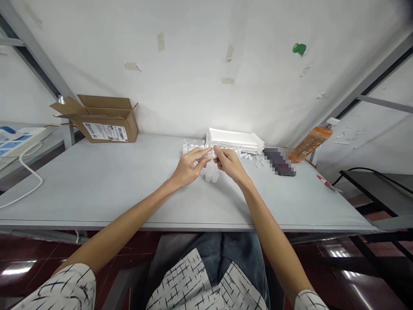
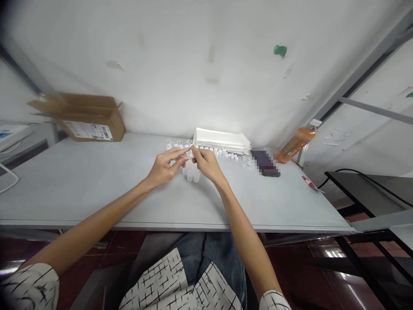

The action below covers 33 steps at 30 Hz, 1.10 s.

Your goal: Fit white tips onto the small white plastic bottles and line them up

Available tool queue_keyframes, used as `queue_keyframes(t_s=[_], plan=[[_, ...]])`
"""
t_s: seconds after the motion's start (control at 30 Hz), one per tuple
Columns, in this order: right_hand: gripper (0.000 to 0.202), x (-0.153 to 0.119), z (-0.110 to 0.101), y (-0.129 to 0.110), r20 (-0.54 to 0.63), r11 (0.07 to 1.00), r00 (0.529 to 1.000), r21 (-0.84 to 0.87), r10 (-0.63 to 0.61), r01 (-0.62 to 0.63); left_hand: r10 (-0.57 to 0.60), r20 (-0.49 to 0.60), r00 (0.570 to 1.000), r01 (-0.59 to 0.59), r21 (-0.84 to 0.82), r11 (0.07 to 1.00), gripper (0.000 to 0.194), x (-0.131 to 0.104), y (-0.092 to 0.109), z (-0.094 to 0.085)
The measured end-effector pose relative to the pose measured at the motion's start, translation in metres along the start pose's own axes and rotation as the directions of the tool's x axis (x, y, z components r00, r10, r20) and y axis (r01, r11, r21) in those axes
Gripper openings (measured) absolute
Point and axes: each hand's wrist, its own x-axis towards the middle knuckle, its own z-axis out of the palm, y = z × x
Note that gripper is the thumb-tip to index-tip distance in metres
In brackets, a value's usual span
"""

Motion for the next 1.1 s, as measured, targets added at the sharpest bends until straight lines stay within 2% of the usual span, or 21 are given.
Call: queue_keyframes(t_s=[0.17, 0.27, 0.43, 0.57, 0.67, 0.83, 0.93, 1.1], plan=[[0.050, -0.004, -0.004, -0.004, 0.031, 0.994, 0.994, -0.036, -0.104, 0.105, -0.099, 0.016, 0.995, 0.100, -0.096, 0.990, 0.035, 0.002, -0.001, -0.003], [0.054, -0.003, -0.005, -0.002, 0.034, 0.984, 0.991, -0.117, -0.130, 0.133, -0.100, 0.009, 0.995, 0.100, -0.088, 0.991, 0.031, 0.001, 0.000, -0.002], [0.060, -0.002, -0.007, 0.003, 0.045, 0.990, 0.996, -0.118, -0.073, 0.078, -0.087, -0.001, 0.996, 0.086, -0.069, 0.994, 0.026, 0.002, 0.002, -0.002], [0.048, -0.004, -0.013, 0.001, 0.002, 0.990, 0.996, -0.108, -0.094, 0.094, -0.113, 0.005, 0.994, 0.113, -0.088, 0.990, 0.025, 0.005, 0.003, -0.003], [0.044, -0.004, -0.013, -0.001, 0.036, 0.992, 0.995, -0.077, -0.097, 0.099, -0.114, 0.011, 0.993, 0.114, -0.099, 0.988, 0.025, 0.005, 0.004, -0.003], [0.051, -0.003, -0.010, 0.001, 0.075, 0.992, 0.992, -0.062, -0.103, 0.108, -0.079, 0.015, 0.997, 0.080, -0.031, 0.996, 0.024, 0.003, 0.006, -0.001], [0.052, -0.003, -0.010, 0.001, 0.049, 0.995, 0.996, -0.057, -0.081, 0.084, -0.051, 0.004, 0.999, 0.051, -0.017, 0.999, 0.024, 0.003, 0.006, -0.001], [0.044, -0.003, -0.012, 0.000, -0.022, 0.997, 0.997, -0.011, -0.078, 0.078, -0.099, 0.020, 0.995, 0.101, -0.087, 0.991, 0.037, 0.003, 0.003, -0.003]])
